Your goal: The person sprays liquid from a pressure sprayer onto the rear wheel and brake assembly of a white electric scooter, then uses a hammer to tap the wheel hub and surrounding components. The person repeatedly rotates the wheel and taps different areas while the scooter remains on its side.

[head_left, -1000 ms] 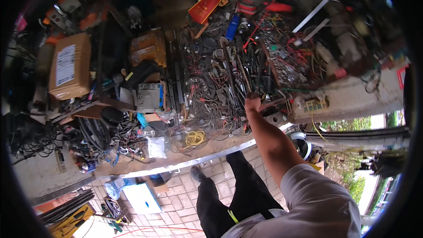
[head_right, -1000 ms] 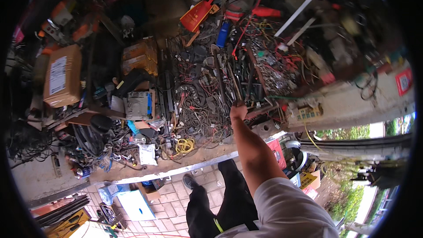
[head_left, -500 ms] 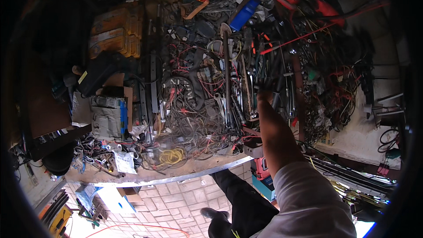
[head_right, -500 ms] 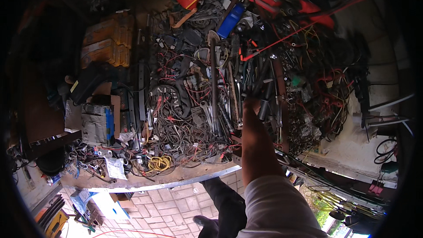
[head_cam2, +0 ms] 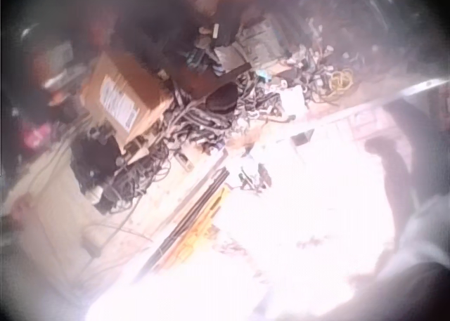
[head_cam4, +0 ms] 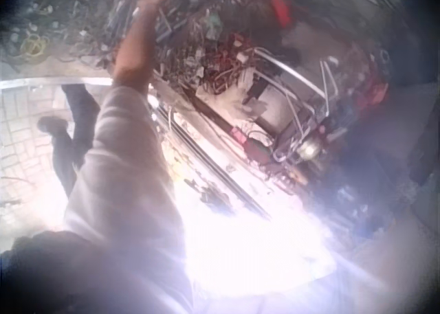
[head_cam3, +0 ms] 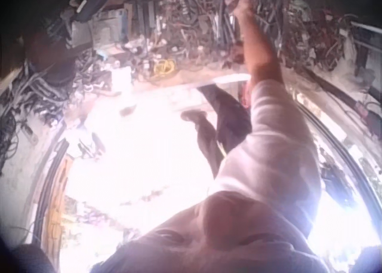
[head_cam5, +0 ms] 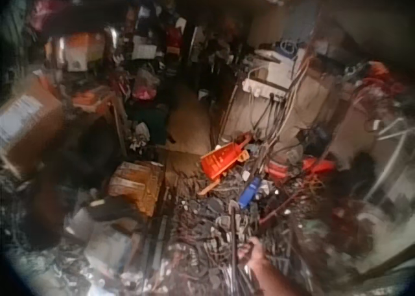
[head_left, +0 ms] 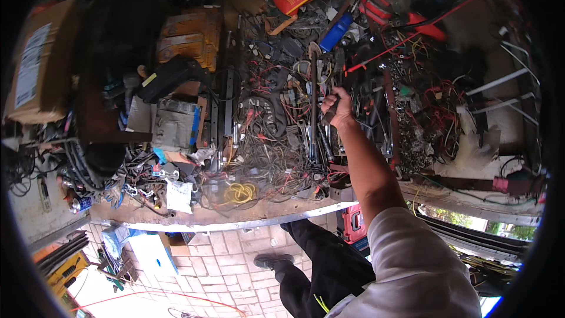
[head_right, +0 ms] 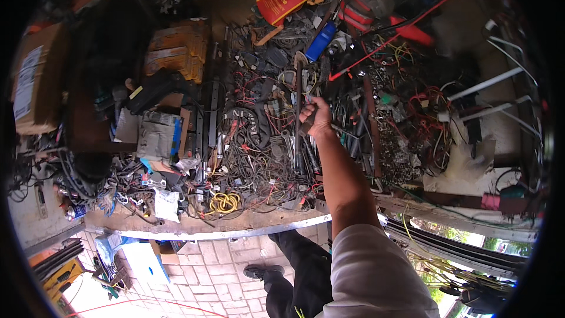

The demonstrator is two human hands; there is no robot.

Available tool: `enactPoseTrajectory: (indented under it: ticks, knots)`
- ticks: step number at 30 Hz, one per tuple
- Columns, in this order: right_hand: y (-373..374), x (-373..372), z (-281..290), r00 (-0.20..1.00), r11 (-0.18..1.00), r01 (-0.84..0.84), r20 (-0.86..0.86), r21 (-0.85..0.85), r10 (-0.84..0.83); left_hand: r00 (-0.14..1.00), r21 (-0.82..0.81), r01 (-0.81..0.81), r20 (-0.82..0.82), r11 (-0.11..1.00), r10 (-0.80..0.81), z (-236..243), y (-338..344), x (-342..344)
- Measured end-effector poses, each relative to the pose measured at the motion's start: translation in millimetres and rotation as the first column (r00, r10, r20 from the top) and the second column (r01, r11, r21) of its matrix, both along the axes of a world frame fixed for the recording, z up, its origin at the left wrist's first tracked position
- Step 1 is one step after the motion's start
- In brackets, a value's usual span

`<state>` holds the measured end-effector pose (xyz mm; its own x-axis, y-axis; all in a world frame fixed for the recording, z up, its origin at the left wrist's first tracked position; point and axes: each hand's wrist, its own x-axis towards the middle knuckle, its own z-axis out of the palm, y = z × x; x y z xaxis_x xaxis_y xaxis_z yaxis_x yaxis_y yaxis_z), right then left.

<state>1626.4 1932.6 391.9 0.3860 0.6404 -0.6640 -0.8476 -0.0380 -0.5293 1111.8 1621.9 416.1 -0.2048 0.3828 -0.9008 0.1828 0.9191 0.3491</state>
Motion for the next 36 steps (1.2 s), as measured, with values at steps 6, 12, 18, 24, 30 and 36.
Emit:
enactPoseTrajectory:
  ticks: [6, 12, 18, 24, 30, 36]
  knots:
    - [-51.7, -106.9, 24.3, 0.942, 0.910, -0.336, -0.079, -0.242, 0.327, 1.000, 0.097, -0.025, 0.020, 0.995, 0.023, 33.0, -51.9, -48.8]
    - [-241.1, -294.8, 81.8, 0.627, 0.614, -0.672, 0.123, -0.415, 0.769, 0.993, 0.227, -0.116, 0.038, 0.967, 0.110, 87.9, -144.1, -143.7]
    - [-388.4, -406.5, 151.6, 0.094, 0.342, -0.719, 0.402, -0.606, 0.911, 0.958, 0.312, -0.282, 0.035, 0.907, 0.286, 134.5, -270.7, -254.6]
    - [-418.1, -473.3, 215.0, -0.333, 0.183, -0.754, 0.607, -0.631, 0.722, 0.874, 0.312, -0.467, 0.021, 0.827, 0.485, 156.7, -382.5, -341.1]
    - [-437.6, -638.1, 141.3, -0.716, 0.079, -0.383, 0.350, -0.920, 0.604, 0.568, 0.250, -0.800, 0.025, 0.545, 0.823, 143.5, -574.5, -382.2]
    - [-480.1, -804.2, 76.6, -0.996, -0.072, -0.032, 0.026, -0.997, 0.081, -0.189, 0.195, -0.966, -0.076, -0.171, 0.979, 139.0, -766.0, -266.0]
